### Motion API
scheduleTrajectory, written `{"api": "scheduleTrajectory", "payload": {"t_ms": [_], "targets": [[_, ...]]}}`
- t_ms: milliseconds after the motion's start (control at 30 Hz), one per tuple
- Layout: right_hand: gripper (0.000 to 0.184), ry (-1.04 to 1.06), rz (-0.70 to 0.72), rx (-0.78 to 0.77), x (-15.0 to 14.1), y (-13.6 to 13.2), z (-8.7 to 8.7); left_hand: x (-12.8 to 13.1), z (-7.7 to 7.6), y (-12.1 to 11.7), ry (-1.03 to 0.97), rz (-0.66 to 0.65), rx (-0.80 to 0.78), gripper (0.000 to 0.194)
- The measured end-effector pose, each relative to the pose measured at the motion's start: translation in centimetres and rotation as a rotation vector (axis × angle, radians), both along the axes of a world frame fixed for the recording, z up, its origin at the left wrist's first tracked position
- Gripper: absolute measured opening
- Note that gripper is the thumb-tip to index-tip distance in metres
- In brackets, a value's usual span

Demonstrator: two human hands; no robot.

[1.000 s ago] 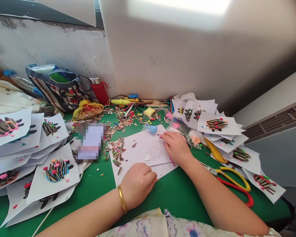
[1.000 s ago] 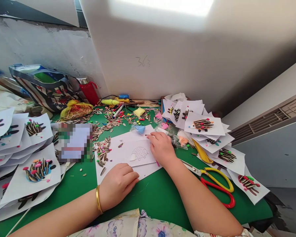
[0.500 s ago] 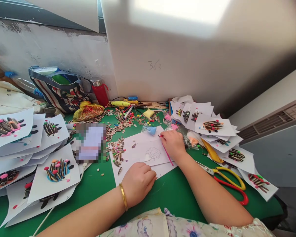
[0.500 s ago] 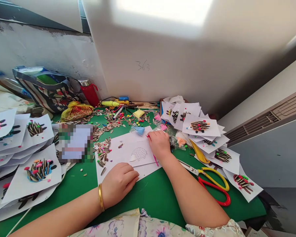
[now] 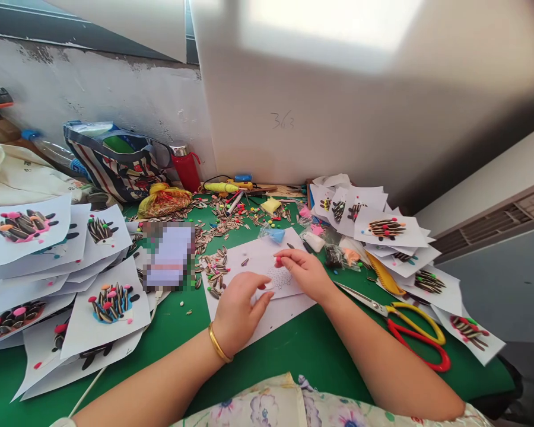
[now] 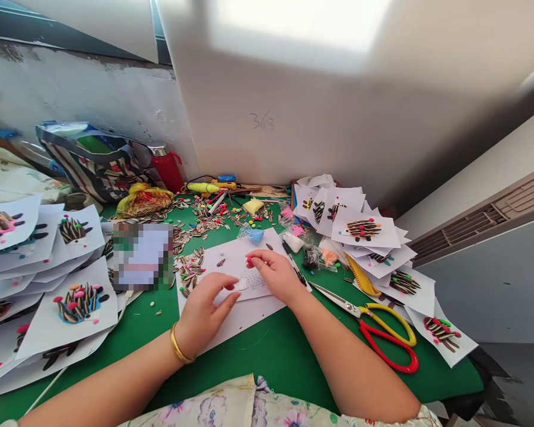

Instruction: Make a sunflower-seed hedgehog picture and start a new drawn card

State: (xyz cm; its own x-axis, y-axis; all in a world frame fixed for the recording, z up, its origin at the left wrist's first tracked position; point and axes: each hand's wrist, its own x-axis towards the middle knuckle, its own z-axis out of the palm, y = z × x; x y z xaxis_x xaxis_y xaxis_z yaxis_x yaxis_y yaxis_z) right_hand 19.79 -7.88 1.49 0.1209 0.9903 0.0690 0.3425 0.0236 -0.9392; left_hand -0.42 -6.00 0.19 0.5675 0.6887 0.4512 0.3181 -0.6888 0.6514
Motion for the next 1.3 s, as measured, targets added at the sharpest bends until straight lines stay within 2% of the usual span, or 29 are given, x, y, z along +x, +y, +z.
{"api": "scheduleTrajectory", "payload": {"t_ms": [100, 233, 600, 800, 1067, 1200, 1300], "targets": [[0.022, 0.238, 0.079, -0.068, -1.9, -0.9, 0.5, -0.2, 0.1, 0.9, -0.081, 0.068, -0.096, 0.030], [0.022, 0.347, 0.138, -0.109, -3.1, -1.4, 0.7, -0.2, 0.2, 1.4, -0.149, 0.032, -0.157, 0.016], [0.023, 0.381, 0.174, -0.119, -2.6, -1.5, 0.4, 0.0, 0.5, 1.2, -0.155, 0.090, -0.259, 0.015], [0.017, 0.274, 0.190, -0.116, -2.5, -1.5, 0.1, 0.0, 0.5, 1.0, -0.159, 0.067, -0.280, 0.011], [0.020, 0.186, 0.135, -0.121, -1.6, -1.4, 0.7, -0.1, 0.1, 1.3, -0.150, 0.120, -0.322, 0.013], [0.020, 0.196, 0.036, -0.060, -0.1, -1.0, 0.4, -0.4, 0.0, 2.2, -0.203, 0.159, -0.316, 0.018], [0.022, 0.224, -0.049, -0.006, 1.5, -0.5, -0.3, -0.7, 0.5, 3.0, -0.158, 0.179, -0.270, 0.016]]}}
